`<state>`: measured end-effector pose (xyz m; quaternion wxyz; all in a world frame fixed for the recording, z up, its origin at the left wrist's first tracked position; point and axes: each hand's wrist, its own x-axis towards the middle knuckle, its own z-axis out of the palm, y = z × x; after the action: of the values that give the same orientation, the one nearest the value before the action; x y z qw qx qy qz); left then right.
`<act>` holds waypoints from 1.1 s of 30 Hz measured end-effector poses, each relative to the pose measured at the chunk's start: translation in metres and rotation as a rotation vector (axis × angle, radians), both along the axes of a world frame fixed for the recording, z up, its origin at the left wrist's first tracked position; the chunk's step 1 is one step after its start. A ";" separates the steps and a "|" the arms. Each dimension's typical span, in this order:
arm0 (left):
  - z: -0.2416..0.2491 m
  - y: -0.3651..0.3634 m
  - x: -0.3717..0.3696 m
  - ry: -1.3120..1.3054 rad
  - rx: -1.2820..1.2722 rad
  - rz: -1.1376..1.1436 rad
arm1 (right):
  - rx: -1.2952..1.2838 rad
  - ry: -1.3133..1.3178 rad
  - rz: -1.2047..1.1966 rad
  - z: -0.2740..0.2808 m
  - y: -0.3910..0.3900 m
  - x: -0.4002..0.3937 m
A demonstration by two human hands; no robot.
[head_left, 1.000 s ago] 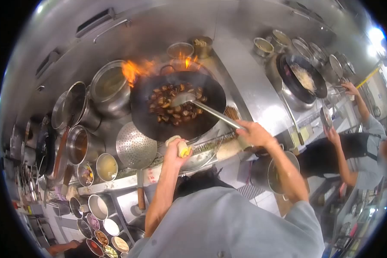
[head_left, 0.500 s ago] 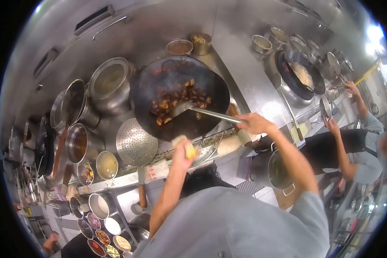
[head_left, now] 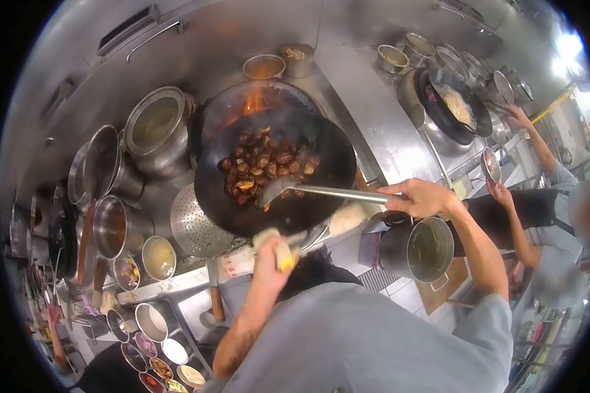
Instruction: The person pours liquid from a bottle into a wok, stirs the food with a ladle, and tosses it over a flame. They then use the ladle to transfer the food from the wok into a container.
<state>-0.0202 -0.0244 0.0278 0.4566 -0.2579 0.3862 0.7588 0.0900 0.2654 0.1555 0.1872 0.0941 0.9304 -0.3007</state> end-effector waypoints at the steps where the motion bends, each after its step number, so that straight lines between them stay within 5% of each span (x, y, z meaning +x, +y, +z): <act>1: 0.005 0.008 -0.015 0.021 -0.020 -0.006 | 0.006 -0.024 0.015 -0.007 0.005 -0.002; 3: 0.003 0.024 -0.036 0.023 0.029 0.028 | 0.011 -0.126 -0.019 -0.036 -0.005 -0.027; 5: 0.000 0.026 -0.012 0.068 0.093 0.071 | 0.237 0.145 -0.064 -0.065 -0.018 -0.046; 9: -0.028 0.008 0.026 0.155 0.003 0.131 | 0.120 0.321 -0.226 -0.064 -0.034 -0.009; 15: -0.013 0.034 -0.063 0.125 0.151 0.143 | 0.274 0.133 -0.231 0.002 -0.031 0.038; 21: -0.019 0.042 -0.084 0.159 0.154 0.056 | 0.452 0.096 -0.274 -0.077 -0.029 -0.033; 23: -0.013 0.043 -0.084 0.027 -0.032 -0.010 | 0.384 0.131 -0.294 -0.100 -0.036 -0.075; 27: -0.006 0.038 -0.090 -0.073 -0.016 -0.088 | 0.318 0.340 -0.234 -0.132 -0.048 -0.131; 33: 0.004 0.047 -0.089 -0.041 -0.121 -0.073 | 0.014 0.269 -0.122 -0.117 -0.037 -0.100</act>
<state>-0.1090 0.0222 0.0313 0.4754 -0.2861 0.4311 0.7116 -0.0105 0.2287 0.0390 0.0414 0.1104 0.9417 -0.3151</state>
